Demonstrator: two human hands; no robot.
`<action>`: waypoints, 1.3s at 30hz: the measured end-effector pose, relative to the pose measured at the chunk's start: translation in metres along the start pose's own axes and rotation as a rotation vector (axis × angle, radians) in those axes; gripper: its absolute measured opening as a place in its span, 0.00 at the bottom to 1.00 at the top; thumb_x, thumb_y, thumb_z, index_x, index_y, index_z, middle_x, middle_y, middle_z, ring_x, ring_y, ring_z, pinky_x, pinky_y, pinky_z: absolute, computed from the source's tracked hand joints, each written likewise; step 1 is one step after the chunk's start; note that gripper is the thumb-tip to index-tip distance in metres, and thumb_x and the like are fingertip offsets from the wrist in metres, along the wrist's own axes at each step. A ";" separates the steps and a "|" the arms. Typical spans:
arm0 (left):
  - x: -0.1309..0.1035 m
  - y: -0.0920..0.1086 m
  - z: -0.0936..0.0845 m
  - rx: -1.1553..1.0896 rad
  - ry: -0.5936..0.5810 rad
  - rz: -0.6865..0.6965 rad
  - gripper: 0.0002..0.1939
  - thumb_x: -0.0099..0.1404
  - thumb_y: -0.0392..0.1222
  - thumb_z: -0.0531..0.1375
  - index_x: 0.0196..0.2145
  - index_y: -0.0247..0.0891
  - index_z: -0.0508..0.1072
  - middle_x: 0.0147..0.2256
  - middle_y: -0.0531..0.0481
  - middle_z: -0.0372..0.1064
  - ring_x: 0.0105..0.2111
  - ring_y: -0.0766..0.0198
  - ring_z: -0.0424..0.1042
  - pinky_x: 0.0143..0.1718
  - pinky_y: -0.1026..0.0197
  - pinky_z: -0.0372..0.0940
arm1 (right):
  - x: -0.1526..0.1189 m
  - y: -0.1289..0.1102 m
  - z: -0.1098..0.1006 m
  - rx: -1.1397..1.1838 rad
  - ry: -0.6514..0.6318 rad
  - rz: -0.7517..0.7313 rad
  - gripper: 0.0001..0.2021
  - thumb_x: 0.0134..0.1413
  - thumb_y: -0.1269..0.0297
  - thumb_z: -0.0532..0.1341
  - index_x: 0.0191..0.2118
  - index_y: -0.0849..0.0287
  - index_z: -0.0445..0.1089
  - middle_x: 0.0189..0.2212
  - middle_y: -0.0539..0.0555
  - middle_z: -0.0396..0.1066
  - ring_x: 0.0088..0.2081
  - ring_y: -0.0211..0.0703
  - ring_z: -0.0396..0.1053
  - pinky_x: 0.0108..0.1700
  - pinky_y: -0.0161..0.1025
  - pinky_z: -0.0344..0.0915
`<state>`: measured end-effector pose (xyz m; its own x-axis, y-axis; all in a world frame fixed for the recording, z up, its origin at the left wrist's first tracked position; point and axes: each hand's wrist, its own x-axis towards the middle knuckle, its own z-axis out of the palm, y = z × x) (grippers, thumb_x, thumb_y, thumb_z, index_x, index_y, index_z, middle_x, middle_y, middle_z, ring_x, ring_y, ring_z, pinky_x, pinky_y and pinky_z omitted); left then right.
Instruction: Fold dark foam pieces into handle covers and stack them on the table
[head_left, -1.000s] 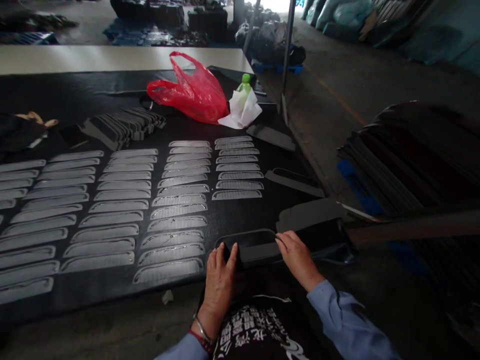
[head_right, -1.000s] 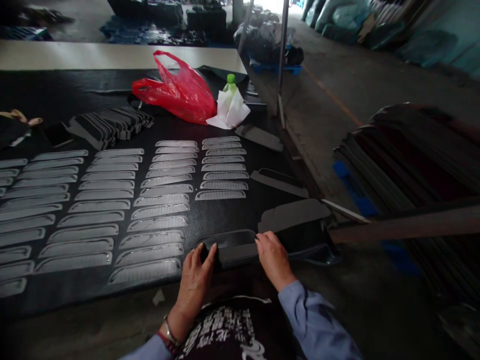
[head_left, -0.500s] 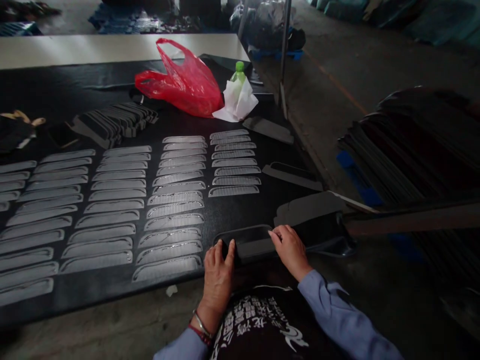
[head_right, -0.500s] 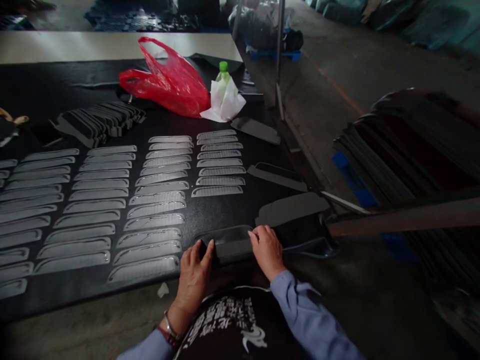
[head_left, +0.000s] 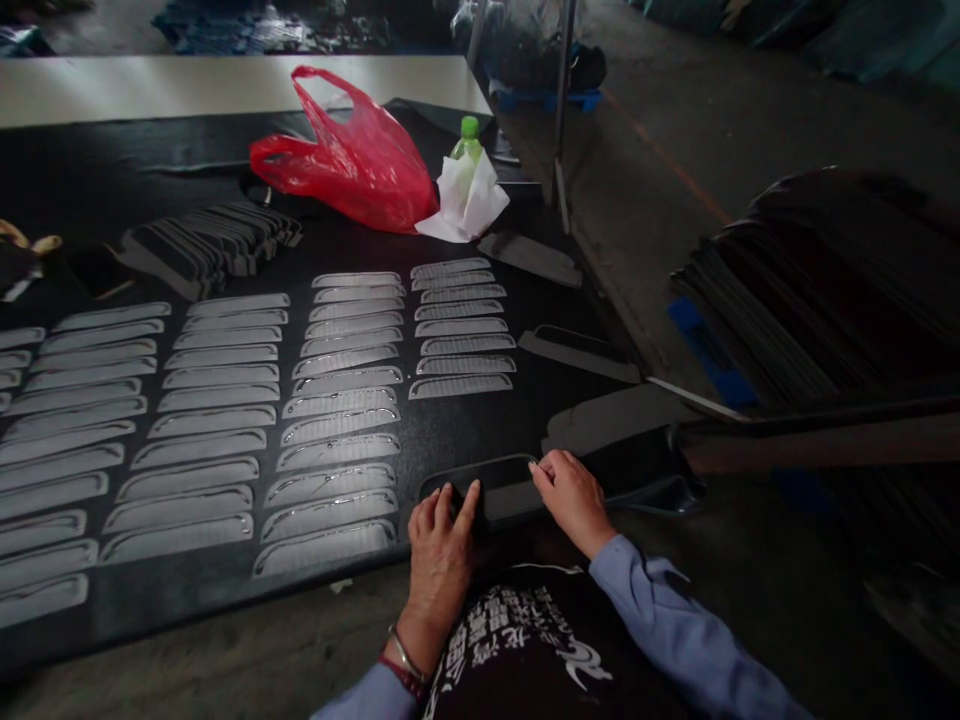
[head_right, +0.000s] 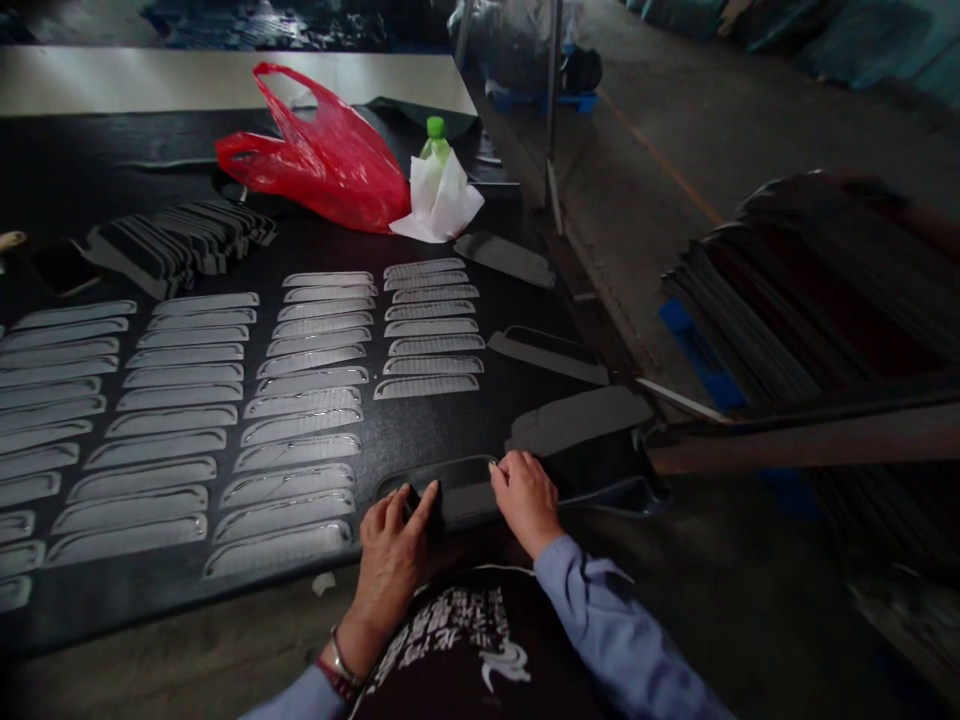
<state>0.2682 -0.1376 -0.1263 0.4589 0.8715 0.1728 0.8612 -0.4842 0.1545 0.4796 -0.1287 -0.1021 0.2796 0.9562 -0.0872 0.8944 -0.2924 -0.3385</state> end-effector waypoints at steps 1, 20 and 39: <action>0.000 0.001 0.000 -0.001 -0.004 -0.006 0.29 0.59 0.29 0.54 0.57 0.48 0.61 0.49 0.40 0.62 0.47 0.51 0.61 0.46 0.48 0.63 | 0.000 0.000 0.000 0.006 -0.008 0.004 0.08 0.56 0.63 0.56 0.26 0.55 0.60 0.26 0.50 0.67 0.30 0.41 0.66 0.32 0.36 0.56; 0.003 0.007 -0.004 -0.041 -0.001 -0.048 0.28 0.58 0.31 0.58 0.55 0.45 0.64 0.50 0.39 0.56 0.48 0.50 0.58 0.47 0.46 0.61 | 0.002 0.001 -0.001 -0.006 -0.071 -0.007 0.08 0.55 0.62 0.55 0.26 0.55 0.60 0.28 0.51 0.67 0.32 0.41 0.66 0.32 0.36 0.56; 0.002 0.008 0.000 -0.060 0.035 -0.072 0.28 0.57 0.35 0.59 0.56 0.46 0.62 0.50 0.40 0.60 0.50 0.49 0.59 0.49 0.46 0.60 | 0.041 -0.022 -0.004 -0.042 0.273 -0.457 0.13 0.59 0.60 0.54 0.45 0.61 0.65 0.40 0.61 0.66 0.45 0.50 0.62 0.45 0.45 0.62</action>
<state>0.2763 -0.1399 -0.1251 0.3875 0.9016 0.1924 0.8766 -0.4249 0.2257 0.4724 -0.0832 -0.0948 -0.0661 0.9486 0.3095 0.9578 0.1472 -0.2467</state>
